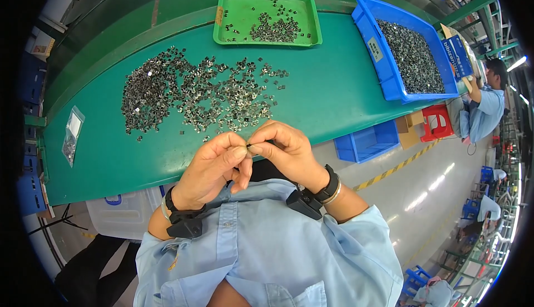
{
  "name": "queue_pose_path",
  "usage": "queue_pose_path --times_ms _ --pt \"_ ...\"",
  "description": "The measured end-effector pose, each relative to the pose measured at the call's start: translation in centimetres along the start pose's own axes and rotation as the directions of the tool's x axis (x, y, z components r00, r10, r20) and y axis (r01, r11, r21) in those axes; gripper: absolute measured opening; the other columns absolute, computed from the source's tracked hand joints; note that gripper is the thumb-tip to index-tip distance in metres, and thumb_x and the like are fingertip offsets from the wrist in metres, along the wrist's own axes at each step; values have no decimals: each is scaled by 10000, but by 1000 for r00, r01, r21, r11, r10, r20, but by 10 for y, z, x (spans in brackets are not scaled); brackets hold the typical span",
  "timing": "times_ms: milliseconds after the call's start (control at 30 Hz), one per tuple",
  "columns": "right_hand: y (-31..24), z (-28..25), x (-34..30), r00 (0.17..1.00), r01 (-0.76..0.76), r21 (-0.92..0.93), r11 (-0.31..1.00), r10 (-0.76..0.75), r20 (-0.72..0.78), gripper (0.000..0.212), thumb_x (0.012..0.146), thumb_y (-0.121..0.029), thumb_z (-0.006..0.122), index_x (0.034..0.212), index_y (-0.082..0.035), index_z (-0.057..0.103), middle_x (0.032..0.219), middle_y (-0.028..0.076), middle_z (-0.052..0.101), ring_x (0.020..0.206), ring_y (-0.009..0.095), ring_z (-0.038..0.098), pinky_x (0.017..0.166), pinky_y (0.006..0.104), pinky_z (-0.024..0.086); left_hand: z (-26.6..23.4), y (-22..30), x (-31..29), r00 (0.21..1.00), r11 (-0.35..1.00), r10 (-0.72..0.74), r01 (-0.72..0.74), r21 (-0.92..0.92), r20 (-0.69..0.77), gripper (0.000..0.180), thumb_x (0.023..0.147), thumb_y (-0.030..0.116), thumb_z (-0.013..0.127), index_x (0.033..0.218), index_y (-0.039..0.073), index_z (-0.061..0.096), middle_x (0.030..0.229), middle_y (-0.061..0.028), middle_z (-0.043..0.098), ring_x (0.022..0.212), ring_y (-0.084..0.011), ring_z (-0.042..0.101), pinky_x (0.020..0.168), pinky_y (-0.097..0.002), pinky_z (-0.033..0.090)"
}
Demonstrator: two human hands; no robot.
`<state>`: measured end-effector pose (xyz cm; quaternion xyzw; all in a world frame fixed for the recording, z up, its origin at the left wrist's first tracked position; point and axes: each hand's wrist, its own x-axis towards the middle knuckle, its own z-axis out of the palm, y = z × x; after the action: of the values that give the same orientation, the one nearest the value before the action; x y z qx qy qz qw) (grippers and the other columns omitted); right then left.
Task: The person picks up a small metal component from the table, inspects it, and places it into a green tray, repeating this process for several more components.
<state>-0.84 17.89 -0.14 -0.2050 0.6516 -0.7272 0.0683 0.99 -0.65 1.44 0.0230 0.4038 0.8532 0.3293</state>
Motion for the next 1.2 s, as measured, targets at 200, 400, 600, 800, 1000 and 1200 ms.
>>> queue_pose_path --times_ms 200,400,600,800,1000,1200 --pt "2 -8 4 983 -163 359 919 184 -24 42 846 3 554 873 -27 564 865 95 604 780 176 587 700 289 473 -2 3 2 997 998 70 -70 -6 -22 168 955 204 475 969 38 486 747 -69 572 578 -132 541 465 -239 419" --pt "-39 -33 40 969 -184 123 975 201 -143 37 853 -35 548 885 -24 564 824 70 609 779 145 586 715 280 469 -12 -2 3 995 993 104 -104 -59 -12 164 963 189 466 1002 31 489 769 -66 580 616 -118 551 506 -243 435" --pt "-68 -88 139 970 23 -365 931 -110 -218 204 881 -166 577 989 7 575 844 75 626 804 142 596 750 274 470 -16 -5 6 992 986 121 -122 -115 -22 151 953 164 462 984 18 478 736 -106 572 565 -167 545 494 -287 447" --pt "-49 -106 135 981 -11 -397 918 -67 -182 227 876 -170 588 1025 1 587 913 74 637 831 132 599 764 283 467 -26 -7 3 994 981 100 -89 -175 54 151 952 158 462 987 11 477 744 -125 576 585 -190 559 533 -315 470" --pt "-16 -106 92 993 -89 -824 559 115 -30 140 819 -121 627 931 -38 618 884 65 606 845 169 592 761 307 466 -26 -6 5 988 994 68 -56 -89 135 156 949 160 476 984 8 475 762 -139 587 619 -200 574 576 -323 485" --pt "-8 -94 88 997 18 -928 373 59 43 98 783 -89 648 855 -35 607 820 77 569 815 216 588 745 324 470 -26 -7 5 987 994 79 -68 -85 141 160 947 167 481 976 9 475 761 -138 587 622 -200 575 577 -322 485"
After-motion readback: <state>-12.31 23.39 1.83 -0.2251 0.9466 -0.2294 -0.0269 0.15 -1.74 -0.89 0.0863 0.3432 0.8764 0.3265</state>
